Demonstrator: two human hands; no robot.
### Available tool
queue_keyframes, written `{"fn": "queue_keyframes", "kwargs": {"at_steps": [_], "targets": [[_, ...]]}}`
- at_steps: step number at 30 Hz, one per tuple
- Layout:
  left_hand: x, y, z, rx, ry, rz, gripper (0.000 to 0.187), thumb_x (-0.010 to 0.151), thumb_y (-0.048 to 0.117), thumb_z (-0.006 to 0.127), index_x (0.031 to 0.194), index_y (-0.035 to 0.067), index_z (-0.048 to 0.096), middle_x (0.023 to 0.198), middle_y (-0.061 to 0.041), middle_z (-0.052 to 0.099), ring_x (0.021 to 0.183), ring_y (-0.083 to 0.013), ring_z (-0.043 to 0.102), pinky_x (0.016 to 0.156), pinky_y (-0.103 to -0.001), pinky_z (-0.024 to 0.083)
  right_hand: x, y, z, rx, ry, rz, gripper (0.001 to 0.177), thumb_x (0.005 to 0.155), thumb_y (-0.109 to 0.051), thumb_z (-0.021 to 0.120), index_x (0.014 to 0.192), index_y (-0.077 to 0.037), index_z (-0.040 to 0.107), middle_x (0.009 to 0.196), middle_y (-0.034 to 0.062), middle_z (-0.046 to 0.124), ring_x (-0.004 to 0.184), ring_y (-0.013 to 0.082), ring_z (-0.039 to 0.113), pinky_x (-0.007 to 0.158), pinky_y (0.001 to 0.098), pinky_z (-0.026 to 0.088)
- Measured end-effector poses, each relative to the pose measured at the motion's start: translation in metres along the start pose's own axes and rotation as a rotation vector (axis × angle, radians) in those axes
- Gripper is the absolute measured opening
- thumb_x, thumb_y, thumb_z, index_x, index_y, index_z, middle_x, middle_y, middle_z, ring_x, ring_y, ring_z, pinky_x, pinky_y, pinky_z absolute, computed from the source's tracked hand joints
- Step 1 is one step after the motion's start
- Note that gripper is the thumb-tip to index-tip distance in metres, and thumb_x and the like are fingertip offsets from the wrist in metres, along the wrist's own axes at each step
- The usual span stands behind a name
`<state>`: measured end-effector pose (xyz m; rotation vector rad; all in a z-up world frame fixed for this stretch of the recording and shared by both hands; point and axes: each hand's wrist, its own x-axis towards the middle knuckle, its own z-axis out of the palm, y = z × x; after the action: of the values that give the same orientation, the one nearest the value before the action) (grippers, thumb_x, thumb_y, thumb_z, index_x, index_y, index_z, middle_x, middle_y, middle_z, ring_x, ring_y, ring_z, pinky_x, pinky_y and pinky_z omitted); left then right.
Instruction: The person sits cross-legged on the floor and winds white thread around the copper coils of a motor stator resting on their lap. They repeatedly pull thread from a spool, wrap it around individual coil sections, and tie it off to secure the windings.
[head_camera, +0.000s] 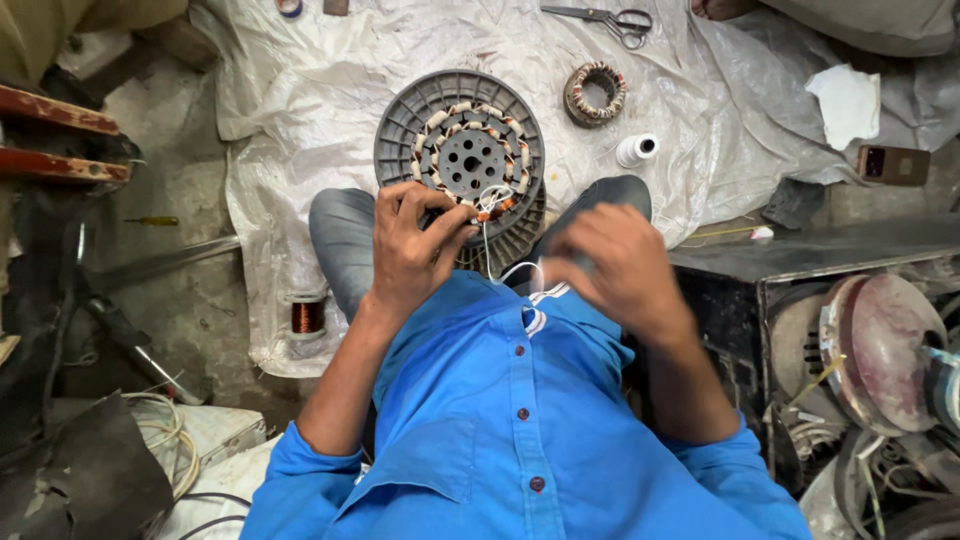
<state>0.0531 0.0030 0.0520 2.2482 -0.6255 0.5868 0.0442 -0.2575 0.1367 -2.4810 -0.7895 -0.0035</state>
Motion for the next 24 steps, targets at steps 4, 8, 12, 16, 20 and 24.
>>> {"fn": "queue_keyframes", "kwargs": {"at_steps": [4, 8, 12, 16, 20, 24], "targets": [[0.001, 0.001, 0.002, 0.014, 0.007, 0.001, 0.028, 0.085, 0.016, 0.088, 0.110, 0.013, 0.074, 0.108, -0.003, 0.060, 0.111, -0.0274, 0.049, 0.094, -0.042, 0.045, 0.009, 0.005, 0.071, 0.112, 0.098, 0.295, 0.031, 0.086, -0.037, 0.081, 0.093, -0.008, 0.076, 0.083, 0.0077, 0.073, 0.075, 0.0254, 0.070, 0.069, 0.0382, 0.053], [-0.001, 0.000, 0.002, 0.003, 0.001, -0.002, 0.029, 0.086, 0.016, 0.087, 0.111, 0.012, 0.074, 0.108, -0.004, 0.060, 0.112, -0.0275, 0.050, 0.094, -0.042, 0.046, 0.008, -0.004, 0.097, 0.196, 0.128, 0.279, 0.022, 0.089, -0.029, 0.079, 0.094, -0.008, 0.077, 0.084, 0.0086, 0.074, 0.075, 0.0258, 0.071, 0.067, 0.0376, 0.054], [0.000, -0.001, 0.002, -0.012, 0.008, 0.001, 0.028, 0.085, 0.017, 0.088, 0.110, 0.012, 0.075, 0.107, -0.003, 0.061, 0.111, -0.0272, 0.050, 0.095, -0.042, 0.045, 0.007, -0.007, 0.086, 0.356, 0.144, -0.036, 0.013, 0.093, -0.018, 0.076, 0.092, -0.005, 0.074, 0.083, 0.0081, 0.070, 0.077, 0.0260, 0.068, 0.071, 0.0399, 0.052], [0.000, -0.001, 0.002, -0.021, 0.001, -0.006, 0.028, 0.085, 0.017, 0.088, 0.109, 0.013, 0.075, 0.106, -0.003, 0.061, 0.111, -0.0271, 0.050, 0.095, -0.041, 0.045, -0.005, 0.002, 0.068, 0.494, -0.054, -0.325, 0.014, 0.089, -0.018, 0.078, 0.084, -0.007, 0.072, 0.079, 0.0058, 0.069, 0.073, 0.0255, 0.067, 0.067, 0.0405, 0.050], [0.000, -0.001, 0.003, -0.025, 0.013, -0.004, 0.029, 0.085, 0.018, 0.088, 0.110, 0.012, 0.075, 0.106, -0.003, 0.061, 0.110, -0.0273, 0.050, 0.095, -0.041, 0.045, -0.007, 0.014, 0.077, 0.342, 0.093, 0.103, 0.018, 0.090, -0.022, 0.078, 0.087, -0.005, 0.076, 0.079, 0.0083, 0.071, 0.068, 0.0235, 0.068, 0.061, 0.0362, 0.051], [-0.002, 0.001, 0.002, -0.022, 0.020, -0.010, 0.027, 0.086, 0.017, 0.087, 0.109, 0.013, 0.075, 0.106, -0.003, 0.061, 0.110, -0.0272, 0.050, 0.095, -0.042, 0.045, 0.004, 0.019, 0.115, 0.420, 0.089, 0.374, 0.029, 0.085, -0.026, 0.083, 0.089, 0.001, 0.075, 0.077, 0.0118, 0.072, 0.065, 0.0207, 0.069, 0.060, 0.0335, 0.053]]}}
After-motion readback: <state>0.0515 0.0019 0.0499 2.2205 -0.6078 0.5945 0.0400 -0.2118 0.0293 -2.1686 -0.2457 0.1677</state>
